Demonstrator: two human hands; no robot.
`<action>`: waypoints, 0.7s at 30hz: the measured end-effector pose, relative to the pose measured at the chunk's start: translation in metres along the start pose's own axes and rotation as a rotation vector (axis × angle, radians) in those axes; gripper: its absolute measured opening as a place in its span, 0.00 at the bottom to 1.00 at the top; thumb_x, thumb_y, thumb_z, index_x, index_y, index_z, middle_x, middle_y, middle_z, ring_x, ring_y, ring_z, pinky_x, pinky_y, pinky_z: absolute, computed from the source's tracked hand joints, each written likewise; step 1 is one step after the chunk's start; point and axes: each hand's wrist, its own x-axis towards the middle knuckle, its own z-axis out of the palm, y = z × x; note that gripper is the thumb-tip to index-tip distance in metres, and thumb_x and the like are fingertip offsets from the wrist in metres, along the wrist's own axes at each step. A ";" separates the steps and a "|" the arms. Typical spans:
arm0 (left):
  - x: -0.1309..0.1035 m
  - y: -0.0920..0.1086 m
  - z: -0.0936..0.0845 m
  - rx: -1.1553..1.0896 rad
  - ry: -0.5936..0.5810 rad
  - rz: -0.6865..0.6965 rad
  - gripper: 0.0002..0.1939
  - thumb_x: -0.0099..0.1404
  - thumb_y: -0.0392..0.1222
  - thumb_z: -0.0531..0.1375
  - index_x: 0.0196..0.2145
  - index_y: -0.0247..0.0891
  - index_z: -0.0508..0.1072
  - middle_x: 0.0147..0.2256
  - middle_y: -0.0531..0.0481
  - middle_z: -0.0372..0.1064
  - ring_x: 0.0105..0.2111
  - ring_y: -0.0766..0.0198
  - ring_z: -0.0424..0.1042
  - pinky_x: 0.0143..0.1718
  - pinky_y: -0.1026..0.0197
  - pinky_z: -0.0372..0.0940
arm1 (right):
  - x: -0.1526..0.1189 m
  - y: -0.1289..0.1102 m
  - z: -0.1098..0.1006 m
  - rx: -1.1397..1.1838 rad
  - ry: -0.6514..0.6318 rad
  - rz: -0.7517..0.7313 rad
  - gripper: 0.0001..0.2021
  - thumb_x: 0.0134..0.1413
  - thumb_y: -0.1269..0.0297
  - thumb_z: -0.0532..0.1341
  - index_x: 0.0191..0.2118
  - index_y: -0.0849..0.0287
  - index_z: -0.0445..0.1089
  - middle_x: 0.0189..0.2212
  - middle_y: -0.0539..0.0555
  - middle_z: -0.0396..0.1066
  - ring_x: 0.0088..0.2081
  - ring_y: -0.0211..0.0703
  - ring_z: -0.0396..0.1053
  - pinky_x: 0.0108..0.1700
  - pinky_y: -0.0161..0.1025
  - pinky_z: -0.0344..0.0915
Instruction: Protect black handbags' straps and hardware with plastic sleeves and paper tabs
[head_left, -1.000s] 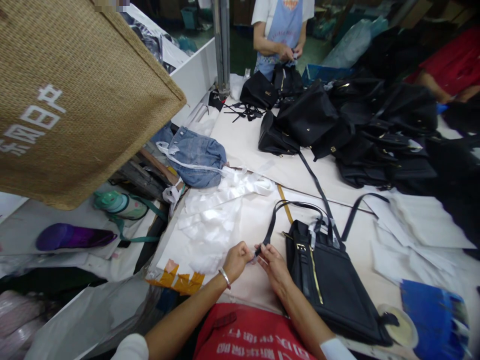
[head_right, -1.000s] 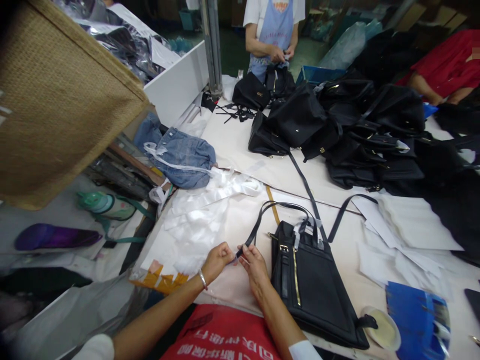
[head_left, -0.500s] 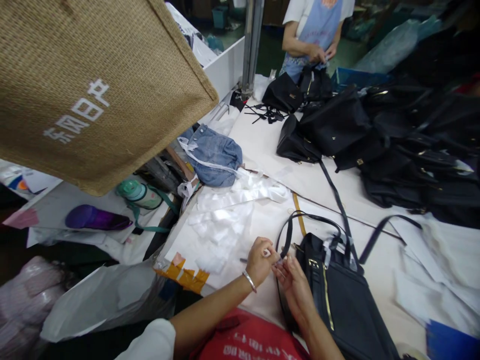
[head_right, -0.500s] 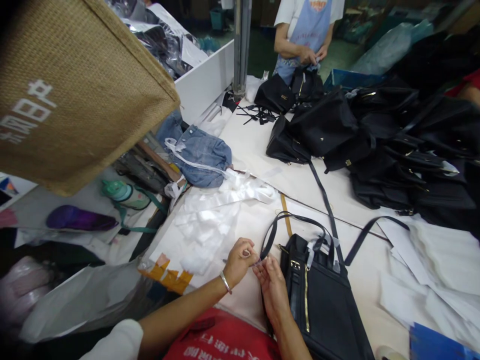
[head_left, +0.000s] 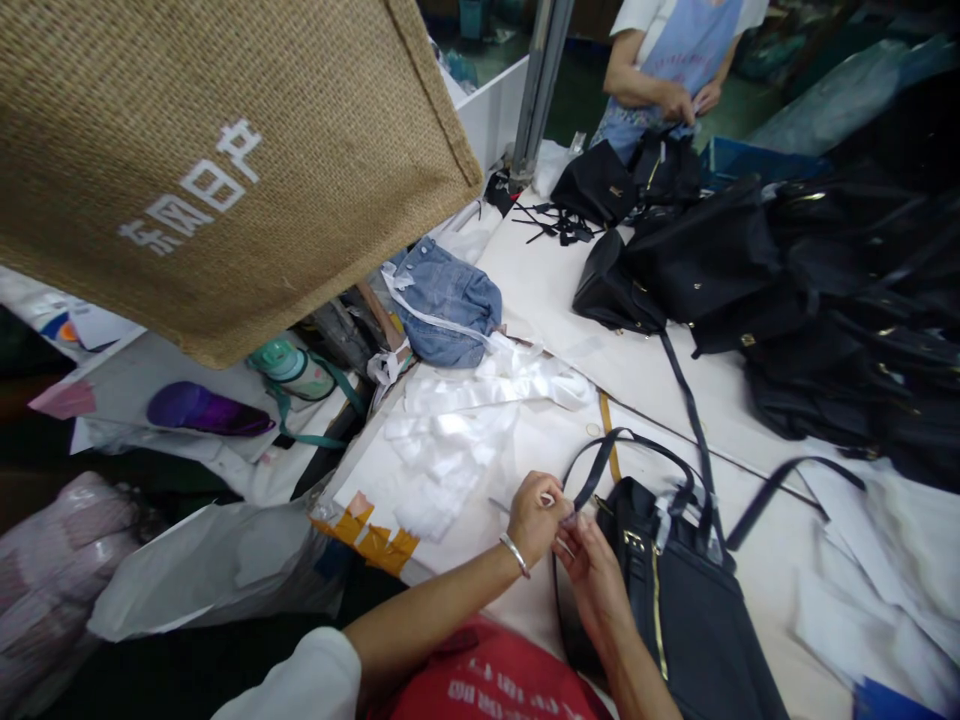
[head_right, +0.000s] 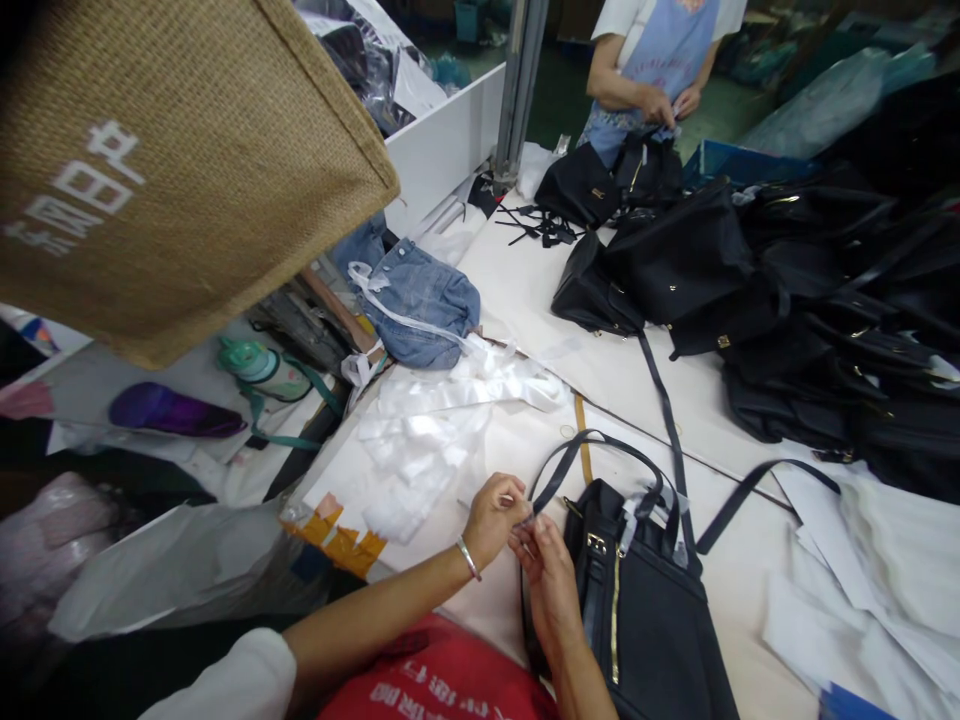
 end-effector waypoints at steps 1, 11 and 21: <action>0.003 0.000 0.001 0.002 -0.010 -0.001 0.05 0.53 0.32 0.59 0.22 0.36 0.66 0.36 0.51 0.66 0.36 0.66 0.67 0.35 0.64 0.63 | 0.002 -0.002 0.001 -0.034 -0.017 -0.009 0.11 0.50 0.57 0.64 0.39 0.55 0.69 0.38 0.50 0.69 0.39 0.39 0.67 0.41 0.36 0.67; -0.037 -0.043 -0.079 0.688 -0.025 -0.053 0.12 0.61 0.45 0.57 0.41 0.39 0.63 0.40 0.48 0.63 0.38 0.62 0.67 0.41 0.59 0.62 | 0.051 -0.007 0.008 -0.260 0.131 -0.031 0.14 0.42 0.57 0.68 0.29 0.60 0.67 0.21 0.46 0.66 0.23 0.33 0.65 0.24 0.27 0.66; -0.028 -0.078 -0.088 0.643 -0.269 -0.341 0.04 0.58 0.39 0.59 0.30 0.37 0.66 0.35 0.47 0.67 0.35 0.60 0.70 0.37 0.59 0.61 | 0.092 -0.002 0.029 -0.085 0.287 -0.023 0.11 0.43 0.66 0.65 0.33 0.57 0.62 0.28 0.48 0.70 0.33 0.37 0.72 0.36 0.33 0.71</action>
